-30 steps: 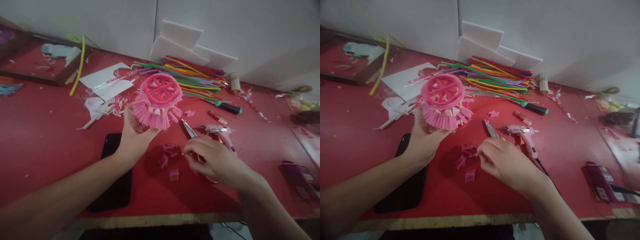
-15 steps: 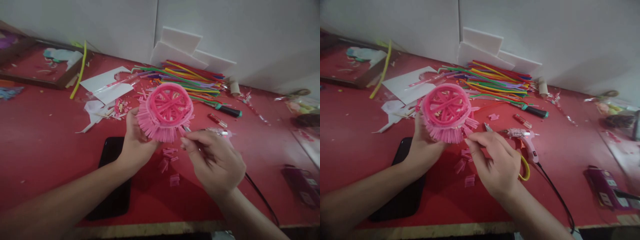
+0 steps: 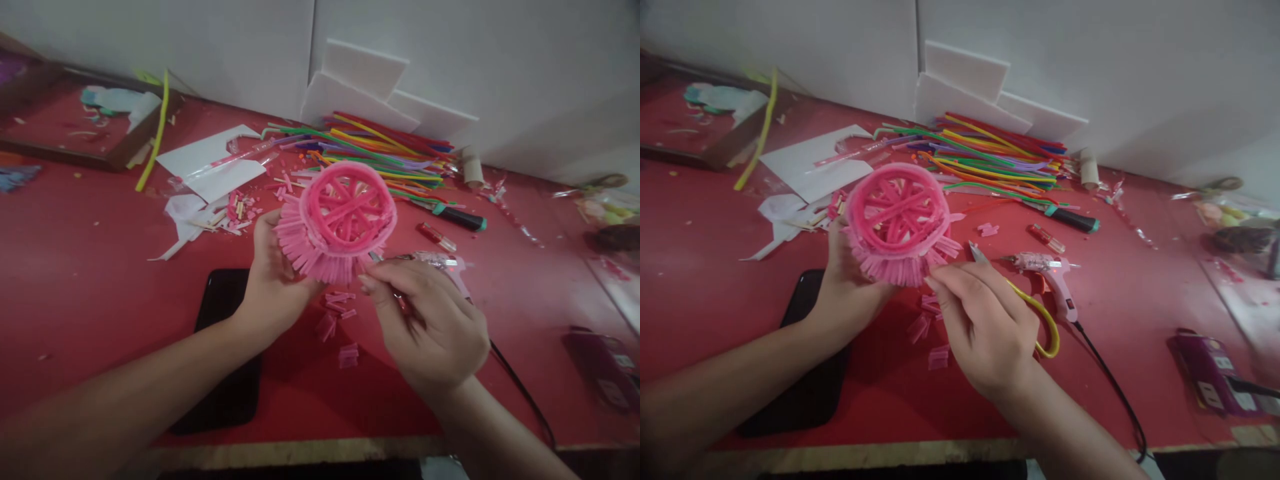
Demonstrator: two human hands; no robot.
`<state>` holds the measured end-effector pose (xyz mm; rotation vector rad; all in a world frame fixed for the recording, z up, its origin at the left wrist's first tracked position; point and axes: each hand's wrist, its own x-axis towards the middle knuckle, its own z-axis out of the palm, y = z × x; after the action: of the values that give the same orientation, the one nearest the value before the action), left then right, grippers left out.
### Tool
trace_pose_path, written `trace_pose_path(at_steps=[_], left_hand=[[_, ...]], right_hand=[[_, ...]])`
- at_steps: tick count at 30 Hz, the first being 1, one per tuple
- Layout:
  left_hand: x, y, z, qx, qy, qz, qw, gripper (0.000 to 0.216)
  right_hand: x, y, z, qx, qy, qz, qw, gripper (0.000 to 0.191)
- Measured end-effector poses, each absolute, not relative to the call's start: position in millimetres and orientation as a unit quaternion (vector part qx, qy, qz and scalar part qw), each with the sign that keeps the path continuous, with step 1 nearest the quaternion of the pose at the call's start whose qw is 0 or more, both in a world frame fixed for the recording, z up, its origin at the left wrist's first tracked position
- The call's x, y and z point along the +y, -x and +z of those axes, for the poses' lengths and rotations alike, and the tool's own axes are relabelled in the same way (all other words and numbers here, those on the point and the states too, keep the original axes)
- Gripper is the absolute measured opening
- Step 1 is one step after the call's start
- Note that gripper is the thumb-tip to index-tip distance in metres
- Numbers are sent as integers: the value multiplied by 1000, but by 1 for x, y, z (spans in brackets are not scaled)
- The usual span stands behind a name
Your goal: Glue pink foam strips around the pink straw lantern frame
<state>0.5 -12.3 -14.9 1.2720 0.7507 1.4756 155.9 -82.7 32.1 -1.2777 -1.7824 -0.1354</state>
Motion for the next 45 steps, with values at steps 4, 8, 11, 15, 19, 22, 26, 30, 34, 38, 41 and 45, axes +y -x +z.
trace_pose_path(at_steps=[4,8,11,15,19,22,26,30,34,38,41,45], left_hand=[[-13,0,-16,315,-530,602,507,75],[-12,0,-18,317,-520,606,511,69],[-11,0,-17,324,-524,602,507,67],[-11,-1,-16,328,-512,592,529,69],[-13,0,-15,313,-512,582,550,70],[-14,0,-13,304,-513,574,561,70],[-16,0,-12,299,-516,568,567,71],[-15,0,-13,306,-528,562,558,71],[-15,1,-13,301,-537,562,552,70],[-15,1,-13,284,-533,556,571,69],[-15,1,-13,275,-523,553,587,70],[-15,1,-13,267,-527,550,590,71]], right_hand=[[-83,-156,32,-727,520,-59,445,20],[-84,-157,32,-736,518,-73,429,22],[-84,-160,32,-743,507,-89,428,33],[-81,-169,30,-748,505,-126,411,45],[-80,-176,30,-768,480,-146,398,46],[-80,-178,32,-774,476,-139,393,38],[-79,-178,34,-769,483,-141,394,28],[-77,-176,33,-765,474,-162,405,29],[-77,-177,32,-770,465,-173,400,27],[-78,-179,32,-777,462,-177,389,18],[-77,-179,33,-780,462,-176,384,18],[-77,-175,32,-767,462,-182,406,22]])
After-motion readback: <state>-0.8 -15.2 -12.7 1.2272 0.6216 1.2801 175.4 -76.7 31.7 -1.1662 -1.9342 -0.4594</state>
